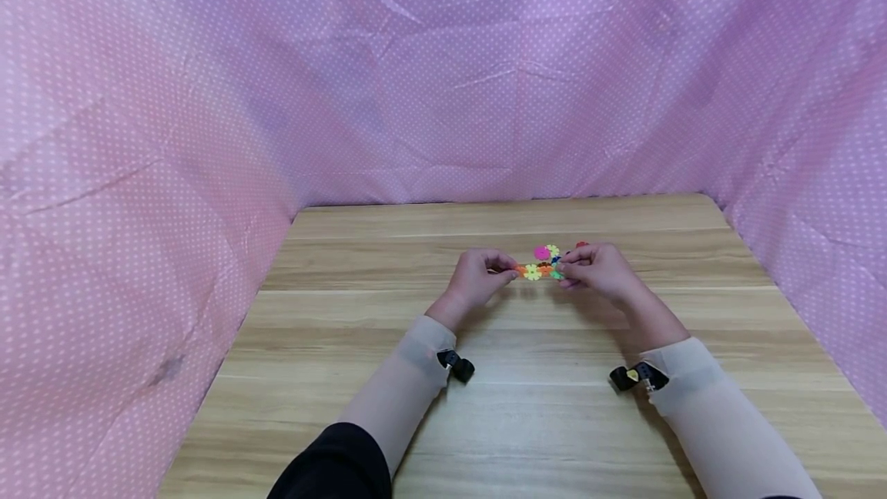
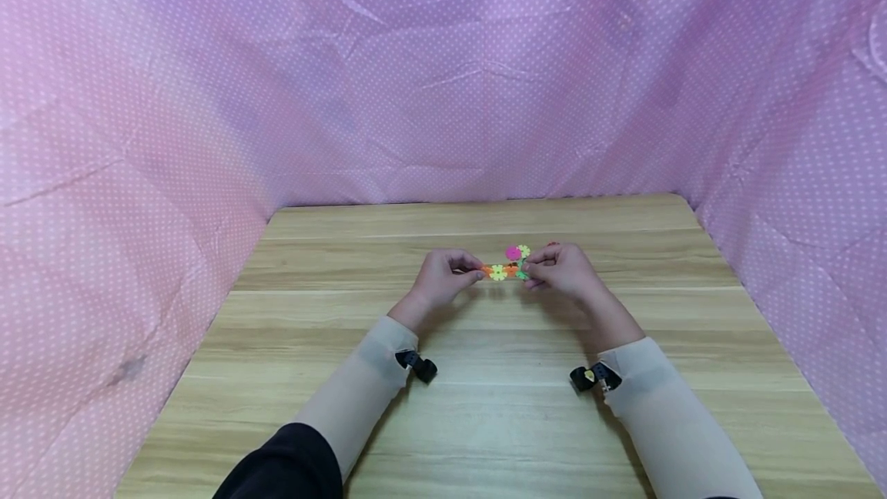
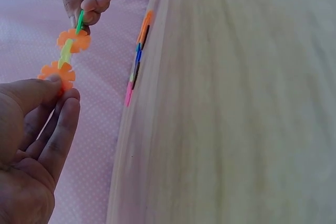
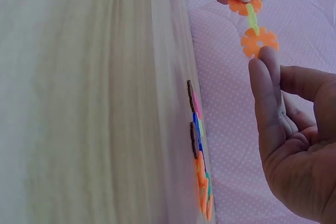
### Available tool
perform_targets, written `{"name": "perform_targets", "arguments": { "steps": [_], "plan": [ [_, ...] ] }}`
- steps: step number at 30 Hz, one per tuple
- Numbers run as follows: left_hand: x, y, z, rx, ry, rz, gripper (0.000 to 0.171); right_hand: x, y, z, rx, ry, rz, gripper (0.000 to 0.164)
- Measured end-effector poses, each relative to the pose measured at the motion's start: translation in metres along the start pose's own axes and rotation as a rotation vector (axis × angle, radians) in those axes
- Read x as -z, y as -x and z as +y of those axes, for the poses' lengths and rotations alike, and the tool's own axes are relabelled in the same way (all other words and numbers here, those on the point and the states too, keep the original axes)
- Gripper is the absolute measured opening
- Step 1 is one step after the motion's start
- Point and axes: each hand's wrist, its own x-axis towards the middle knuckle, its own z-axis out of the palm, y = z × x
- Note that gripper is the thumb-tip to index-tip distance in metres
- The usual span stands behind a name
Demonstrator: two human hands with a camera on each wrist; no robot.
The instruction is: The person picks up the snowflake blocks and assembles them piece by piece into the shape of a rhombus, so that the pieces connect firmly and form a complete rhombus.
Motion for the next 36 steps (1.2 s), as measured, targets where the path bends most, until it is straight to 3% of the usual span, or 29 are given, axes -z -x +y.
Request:
{"name": "perform_targets", "arguments": {
  "steps": [6, 14, 18, 25, 32, 36],
  "plan": [
    [0.001, -0.001, 0.000, 0.010, 0.026, -0.010, 0.005, 0.000, -0.001, 0.001, 0.003, -0.011, 0.009, 0.029],
    [0.004, 0.000, -0.002, 0.045, 0.123, -0.108, 0.011, 0.002, 0.000, 0.000, 0.003, -0.001, 0.009, 0.032],
    [0.005, -0.002, -0.003, 0.059, 0.177, -0.119, 0.013, 0.001, 0.000, 0.000, 0.004, -0.016, -0.016, 0.029],
    [0.006, -0.001, -0.002, 0.048, 0.119, -0.134, 0.016, -0.003, -0.001, 0.003, 0.019, -0.029, -0.042, 0.027],
    [0.000, -0.003, -0.003, 0.035, 0.240, -0.202, 0.011, -0.011, -0.003, 0.003, 0.033, 0.006, -0.080, 0.025],
    [-0.005, -0.002, -0.002, 0.069, 0.291, -0.229, 0.014, -0.015, -0.001, 0.001, 0.022, 0.025, -0.103, 0.023]
  ]
}}
